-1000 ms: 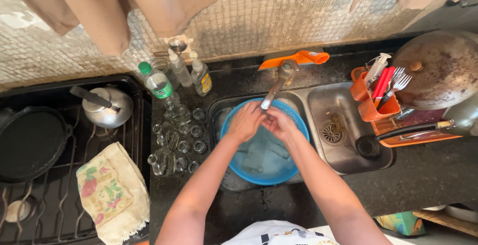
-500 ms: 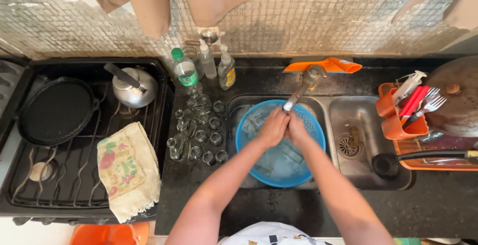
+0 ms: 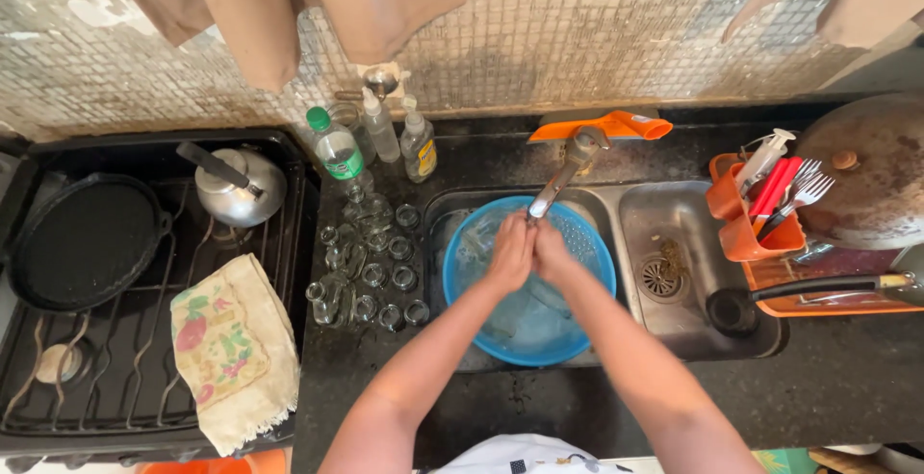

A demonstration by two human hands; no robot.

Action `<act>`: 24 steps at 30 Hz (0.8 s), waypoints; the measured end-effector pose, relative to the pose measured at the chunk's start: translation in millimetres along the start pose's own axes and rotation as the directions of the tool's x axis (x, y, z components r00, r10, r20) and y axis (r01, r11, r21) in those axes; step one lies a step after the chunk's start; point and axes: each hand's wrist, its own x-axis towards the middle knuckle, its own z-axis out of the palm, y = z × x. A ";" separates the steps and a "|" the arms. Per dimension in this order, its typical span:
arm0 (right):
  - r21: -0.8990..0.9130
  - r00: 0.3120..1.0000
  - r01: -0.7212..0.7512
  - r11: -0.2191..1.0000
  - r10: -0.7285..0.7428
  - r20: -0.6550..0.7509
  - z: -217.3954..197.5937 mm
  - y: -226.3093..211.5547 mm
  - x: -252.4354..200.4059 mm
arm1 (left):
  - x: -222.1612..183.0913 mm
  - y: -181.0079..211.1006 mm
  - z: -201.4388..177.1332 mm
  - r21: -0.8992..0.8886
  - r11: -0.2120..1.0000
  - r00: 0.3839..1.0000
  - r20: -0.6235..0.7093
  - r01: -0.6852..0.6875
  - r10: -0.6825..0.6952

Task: Washing and rinsing small glass bottles in a sink

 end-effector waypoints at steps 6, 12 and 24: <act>0.511 0.980 -0.091 0.854 0.168 -0.107 40.8 -36.0 -54.1 | 13.4 -16.3 -35.5 0.210 0.943 0.932 0.312 -0.258 0.185; 0.364 0.956 0.127 0.923 -0.017 -0.292 63.6 -37.4 -55.5 | 9.4 -21.3 37.2 -0.465 0.781 0.877 -0.021 0.416 -0.479; -0.124 0.685 0.470 0.874 -0.450 -0.572 41.9 -9.2 -76.5 | 31.3 -79.2 78.1 -0.740 -0.299 0.492 0.640 0.602 -0.591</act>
